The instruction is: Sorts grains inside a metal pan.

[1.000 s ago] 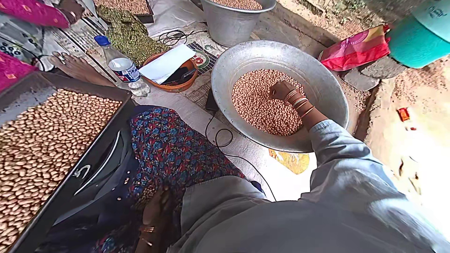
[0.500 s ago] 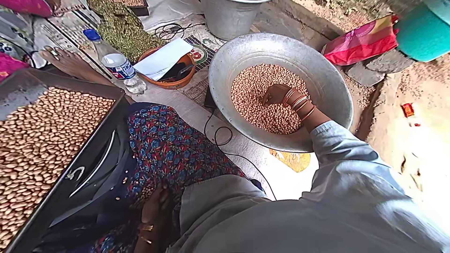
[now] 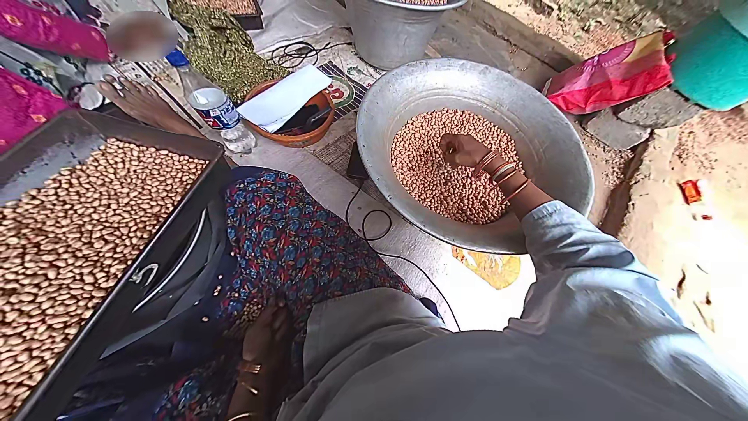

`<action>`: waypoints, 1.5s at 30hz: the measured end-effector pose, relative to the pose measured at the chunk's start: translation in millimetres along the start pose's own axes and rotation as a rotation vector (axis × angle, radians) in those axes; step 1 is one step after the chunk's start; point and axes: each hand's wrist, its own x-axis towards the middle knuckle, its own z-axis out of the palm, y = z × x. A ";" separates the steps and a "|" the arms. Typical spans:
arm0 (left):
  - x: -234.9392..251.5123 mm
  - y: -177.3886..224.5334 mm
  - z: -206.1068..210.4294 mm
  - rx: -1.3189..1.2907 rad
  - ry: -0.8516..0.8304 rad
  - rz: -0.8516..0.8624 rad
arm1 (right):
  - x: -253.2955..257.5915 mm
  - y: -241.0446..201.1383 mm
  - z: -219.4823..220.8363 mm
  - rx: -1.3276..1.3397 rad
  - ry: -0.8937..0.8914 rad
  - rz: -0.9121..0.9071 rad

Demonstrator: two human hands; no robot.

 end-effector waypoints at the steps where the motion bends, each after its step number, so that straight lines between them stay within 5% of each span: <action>1: 0.4 -0.5 0.0 0.000 0.007 0.002 | 1.9 -0.3 1.8 0.151 0.067 0.023; 4: 1.2 -1.7 -0.4 0.004 0.005 0.002 | 10.2 -6.4 16.3 0.339 0.118 0.082; 9: 2.0 -2.2 -1.8 0.013 -0.006 0.015 | 19.7 -22.0 39.9 0.017 0.182 0.029; 15: 1.6 -2.4 0.1 -0.014 0.006 0.009 | 25.0 -18.2 51.4 0.012 0.139 0.028; 21: -1.7 -0.2 6.0 0.014 0.052 -0.016 | 29.7 -9.8 34.0 0.797 0.321 0.229; 26: 0.4 -1.2 4.7 0.001 0.058 -0.010 | 33.5 -13.4 29.3 0.193 0.225 0.077; 31: -0.1 -3.1 1.9 -0.025 0.042 0.006 | 46.7 -21.6 42.4 -0.031 0.190 -0.005; 40: 0.7 -2.6 3.0 0.029 0.056 0.002 | 53.4 -19.4 45.1 -0.060 0.186 -0.021; 45: -0.3 -1.7 4.1 0.035 0.061 -0.005 | 57.3 -6.4 38.6 0.372 0.231 0.134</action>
